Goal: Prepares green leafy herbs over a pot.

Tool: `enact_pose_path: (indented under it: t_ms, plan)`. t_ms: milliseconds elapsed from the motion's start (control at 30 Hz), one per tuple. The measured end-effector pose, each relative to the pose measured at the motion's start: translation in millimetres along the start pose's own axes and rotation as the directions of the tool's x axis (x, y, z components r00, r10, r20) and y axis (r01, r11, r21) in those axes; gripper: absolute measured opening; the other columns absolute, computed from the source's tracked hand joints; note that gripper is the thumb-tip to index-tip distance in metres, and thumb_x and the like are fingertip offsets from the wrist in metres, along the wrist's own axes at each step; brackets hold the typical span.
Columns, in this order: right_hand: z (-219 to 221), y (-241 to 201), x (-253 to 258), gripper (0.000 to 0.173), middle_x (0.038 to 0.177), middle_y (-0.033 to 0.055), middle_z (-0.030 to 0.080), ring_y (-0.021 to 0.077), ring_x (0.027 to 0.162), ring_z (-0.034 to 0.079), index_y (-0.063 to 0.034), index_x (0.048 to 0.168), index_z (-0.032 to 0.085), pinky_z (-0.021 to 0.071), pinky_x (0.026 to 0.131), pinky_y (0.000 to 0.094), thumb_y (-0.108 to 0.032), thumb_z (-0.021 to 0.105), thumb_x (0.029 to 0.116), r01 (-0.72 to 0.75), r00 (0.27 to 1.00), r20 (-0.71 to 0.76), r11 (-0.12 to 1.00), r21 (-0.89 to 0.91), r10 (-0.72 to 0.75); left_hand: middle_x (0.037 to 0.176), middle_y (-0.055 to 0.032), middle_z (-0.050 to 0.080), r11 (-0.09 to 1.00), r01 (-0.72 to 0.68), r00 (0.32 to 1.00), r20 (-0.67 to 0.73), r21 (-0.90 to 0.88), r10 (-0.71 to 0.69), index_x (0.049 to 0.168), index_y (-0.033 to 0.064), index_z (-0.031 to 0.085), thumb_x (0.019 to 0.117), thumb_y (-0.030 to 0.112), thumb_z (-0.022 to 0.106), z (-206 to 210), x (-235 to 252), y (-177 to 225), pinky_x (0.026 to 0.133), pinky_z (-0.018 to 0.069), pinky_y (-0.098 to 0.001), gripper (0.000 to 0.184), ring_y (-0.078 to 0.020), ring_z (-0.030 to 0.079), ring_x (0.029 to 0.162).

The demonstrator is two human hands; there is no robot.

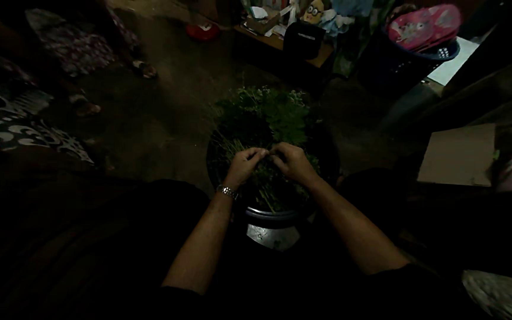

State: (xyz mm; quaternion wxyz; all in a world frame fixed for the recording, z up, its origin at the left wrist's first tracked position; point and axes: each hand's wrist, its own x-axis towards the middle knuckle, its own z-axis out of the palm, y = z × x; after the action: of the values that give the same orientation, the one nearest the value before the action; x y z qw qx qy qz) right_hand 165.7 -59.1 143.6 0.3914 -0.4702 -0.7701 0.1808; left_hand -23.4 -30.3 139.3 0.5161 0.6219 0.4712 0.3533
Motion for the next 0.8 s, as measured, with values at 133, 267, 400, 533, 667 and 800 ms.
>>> enact_pose_path:
  t_ms: [133,267,400,533,667,800]
  plan:
    - [-5,-13,-5,0.011,0.091,0.0177,0.071,0.0248,0.076,0.069,0.0054,0.099,0.071,0.0600,0.072,0.0388,0.001,0.068,0.0899,-0.018,0.999,-0.026,0.999,0.037,0.019,0.078,0.0034,0.059,0.999,0.018,1.000,0.004,0.028,-0.018,0.105,0.0060,0.071,0.1060,0.019,0.057,0,-2,3,0.055,0.0389,-0.0165,0.019,-0.0005,0.045,0.059]
    - [-7,-15,-7,0.009,0.089,0.0175,0.071,0.0269,0.076,0.070,0.0052,0.095,0.072,0.0598,0.072,0.0418,0.000,0.071,0.0870,-0.058,0.997,-0.040,0.998,0.015,0.059,0.080,0.0036,0.062,0.997,-0.040,0.999,0.015,0.064,0.039,0.100,0.0042,0.071,0.1054,0.015,0.057,3,1,0,0.060,0.0402,-0.0168,0.018,0.0000,0.047,0.063]
    - [-14,-23,-5,0.013,0.090,0.0183,0.072,0.0323,0.081,0.071,0.0038,0.097,0.073,0.0587,0.075,0.0509,-0.005,0.072,0.0886,-0.175,0.985,-0.012,0.982,-0.066,0.174,0.082,0.0017,0.062,0.993,-0.014,1.000,-0.009,0.117,0.015,0.100,0.0036,0.071,0.1057,0.017,0.057,2,2,4,0.064,0.0420,-0.0201,0.020,-0.0019,0.049,0.067]
    - [-33,-26,-5,0.014,0.095,0.0192,0.072,0.0309,0.084,0.070,0.0035,0.102,0.072,0.0581,0.077,0.0483,-0.005,0.070,0.0914,-0.280,0.960,0.008,0.960,-0.022,0.280,0.083,0.0002,0.060,0.985,0.039,0.997,-0.074,0.171,-0.026,0.108,0.0046,0.070,0.1070,0.021,0.055,-16,0,7,0.061,0.0405,-0.0213,0.022,-0.0033,0.046,0.065]
    - [-41,-23,-7,0.013,0.098,0.0180,0.072,0.0281,0.085,0.070,0.0027,0.103,0.072,0.0588,0.078,0.0448,-0.004,0.068,0.0930,-0.276,0.961,0.007,0.961,-0.007,0.277,0.090,-0.0023,0.065,0.984,0.019,0.998,-0.062,0.177,-0.009,0.105,0.0032,0.071,0.1059,0.019,0.057,-21,2,1,0.070,0.0453,-0.0258,0.021,-0.0057,0.053,0.074]
    - [-47,-22,-7,0.012,0.094,0.0170,0.072,0.0255,0.080,0.069,0.0026,0.102,0.072,0.0579,0.074,0.0425,-0.003,0.068,0.0919,-0.319,0.946,-0.052,0.947,0.037,0.321,0.088,-0.0035,0.063,0.977,0.066,0.995,-0.088,0.204,-0.048,0.106,0.0031,0.070,0.1060,0.021,0.057,-23,7,2,0.068,0.0437,-0.0267,0.022,-0.0069,0.051,0.072]
